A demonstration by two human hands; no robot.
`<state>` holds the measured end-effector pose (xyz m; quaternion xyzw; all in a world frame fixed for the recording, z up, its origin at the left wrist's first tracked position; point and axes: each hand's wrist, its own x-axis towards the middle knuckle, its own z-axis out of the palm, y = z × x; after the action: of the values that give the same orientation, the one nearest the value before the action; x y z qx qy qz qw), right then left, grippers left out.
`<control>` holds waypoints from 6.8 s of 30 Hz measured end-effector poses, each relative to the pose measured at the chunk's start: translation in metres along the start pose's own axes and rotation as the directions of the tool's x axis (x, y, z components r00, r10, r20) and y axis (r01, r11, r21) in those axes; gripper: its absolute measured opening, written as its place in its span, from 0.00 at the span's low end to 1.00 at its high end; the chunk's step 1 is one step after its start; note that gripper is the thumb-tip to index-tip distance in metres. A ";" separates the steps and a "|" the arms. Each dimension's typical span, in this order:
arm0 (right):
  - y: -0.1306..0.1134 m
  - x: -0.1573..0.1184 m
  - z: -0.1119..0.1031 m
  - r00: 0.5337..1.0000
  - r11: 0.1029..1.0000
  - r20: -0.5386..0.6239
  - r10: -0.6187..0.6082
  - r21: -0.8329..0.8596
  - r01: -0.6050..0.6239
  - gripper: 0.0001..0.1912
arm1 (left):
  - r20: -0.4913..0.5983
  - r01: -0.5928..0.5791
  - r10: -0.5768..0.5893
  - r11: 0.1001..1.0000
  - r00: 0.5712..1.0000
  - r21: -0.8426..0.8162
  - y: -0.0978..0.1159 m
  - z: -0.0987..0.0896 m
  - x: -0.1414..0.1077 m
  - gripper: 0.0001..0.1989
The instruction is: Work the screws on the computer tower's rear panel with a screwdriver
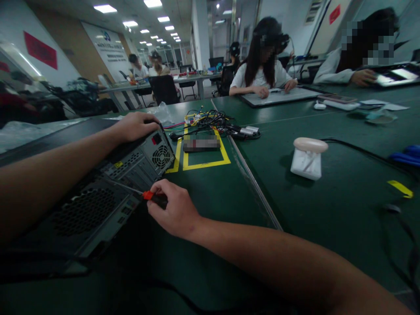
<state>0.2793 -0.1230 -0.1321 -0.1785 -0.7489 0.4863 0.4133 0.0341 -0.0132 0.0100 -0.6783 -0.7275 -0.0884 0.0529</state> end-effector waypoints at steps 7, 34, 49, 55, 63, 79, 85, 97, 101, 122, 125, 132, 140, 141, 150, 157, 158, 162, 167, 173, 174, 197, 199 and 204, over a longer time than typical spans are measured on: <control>0.004 0.002 -0.007 0.997 0.997 0.034 0.068 0.026 -0.069 0.11 | -0.010 -0.003 0.003 1.000 1.000 0.002 -0.001 0.001 0.000 0.28; 0.003 -0.001 -0.011 0.998 0.996 -0.002 0.056 -0.071 -0.056 0.07 | -0.066 -0.014 0.008 0.996 0.998 -0.087 0.002 0.004 -0.003 0.25; -0.001 -0.001 -0.014 1.000 0.997 0.007 0.025 -0.078 -0.025 0.08 | -0.061 -0.022 0.018 0.996 0.998 -0.082 0.004 0.002 -0.003 0.25; 0.000 0.001 -0.013 0.999 0.996 0.017 -0.029 -0.081 0.030 0.13 | -0.062 -0.021 0.017 0.998 0.998 -0.066 0.003 0.003 -0.002 0.24; -0.001 -0.001 -0.012 0.999 0.998 0.025 0.025 -0.055 -0.023 0.12 | -0.062 -0.014 0.010 0.998 0.998 -0.065 0.003 0.004 -0.001 0.26; 0.002 0.001 -0.012 0.999 0.998 0.032 0.001 -0.056 0.000 0.11 | 0.018 0.007 -0.007 1.000 1.000 0.002 0.010 -0.004 -0.011 0.26; 0.006 0.002 -0.011 0.999 0.997 0.027 -0.047 -0.052 0.048 0.12 | 0.027 0.017 -0.017 1.000 0.999 0.014 0.009 -0.004 -0.008 0.27; 0.007 0.002 -0.012 0.994 0.992 0.000 -0.111 -0.057 0.111 0.12 | -0.025 -0.039 0.039 0.999 0.999 0.003 0.004 -0.001 -0.006 0.34; 0.007 0.003 -0.010 0.995 0.993 0.021 -0.101 -0.060 0.102 0.13 | -0.002 -0.016 0.016 1.000 1.000 0.011 0.005 -0.001 -0.006 0.34; 0.003 0.000 -0.007 0.999 1.000 0.052 -0.014 0.022 0.012 0.12 | -0.018 -0.001 0.002 1.000 1.000 0.021 0.006 0.000 -0.007 0.33; 0.003 0.001 -0.008 0.998 1.000 0.057 -0.012 0.014 0.012 0.12 | -0.010 -0.013 0.014 1.000 1.000 0.016 0.005 0.000 -0.007 0.34; 0.004 0.002 -0.009 0.999 1.000 0.051 -0.013 -0.005 0.014 0.12 | 0.002 0.017 -0.018 1.000 1.000 0.024 0.007 -0.003 -0.008 0.33; 0.003 0.002 -0.009 0.999 1.000 0.043 -0.013 -0.025 0.014 0.12 | 0.010 0.002 -0.002 1.000 1.000 0.017 0.007 -0.003 -0.007 0.34; 0.003 0.002 -0.009 0.999 0.999 0.042 -0.012 -0.030 0.013 0.12 | 0.012 0.000 0.000 1.000 1.000 0.017 0.007 -0.003 -0.007 0.34; 0.003 0.002 -0.009 0.999 0.999 0.030 -0.029 -0.041 0.031 0.14 | 0.023 -0.018 0.017 1.000 1.000 0.022 0.009 -0.005 -0.008 0.34; 0.003 0.003 -0.009 0.998 0.995 0.042 -0.050 -0.080 0.054 0.15 | 0.018 -0.021 0.020 1.000 1.000 0.010 0.007 -0.003 -0.008 0.33; 0.003 0.003 -0.009 0.997 0.995 0.045 -0.057 -0.075 0.060 0.15 | 0.019 -0.016 0.016 1.000 1.000 0.010 0.007 -0.003 -0.007 0.33; 0.002 0.002 -0.009 0.998 0.998 0.043 -0.035 -0.046 0.037 0.14 | -0.003 -0.010 0.010 1.000 1.000 0.016 0.007 -0.003 -0.008 0.33; 0.001 0.002 -0.010 0.998 0.999 0.053 -0.021 -0.040 0.023 0.12 | 0.009 -0.010 0.010 1.000 1.000 0.022 0.008 -0.004 -0.008 0.34; 0.001 0.003 -0.011 0.998 0.999 0.048 -0.030 -0.042 0.032 0.12 | 0.020 -0.017 0.017 1.000 1.000 0.014 0.009 -0.005 -0.009 0.35; 0.001 0.003 -0.011 0.998 0.999 0.049 -0.027 -0.046 0.029 0.12 | 0.023 -0.016 0.016 1.000 1.000 0.012 0.009 -0.005 -0.009 0.35; -0.002 0.004 -0.012 0.998 0.996 0.055 -0.032 -0.083 0.036 0.13 | 0.005 -0.044 0.044 0.999 0.999 0.011 0.004 -0.002 -0.007 0.36; -0.002 0.004 -0.012 0.998 0.995 0.055 -0.037 -0.089 0.042 0.13 | 0.010 -0.040 0.040 0.999 0.999 0.012 0.004 -0.002 -0.006 0.35; 0.002 0.003 -0.010 0.997 0.994 0.048 -0.056 -0.096 0.060 0.14 | -0.004 -0.049 0.049 0.999 0.999 0.002 0.003 -0.001 -0.006 0.34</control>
<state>0.2854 -0.1142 -0.1302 -0.1656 -0.7859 0.4409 0.4008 0.0377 -0.0189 0.0102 -0.6958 -0.7105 -0.0879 0.0572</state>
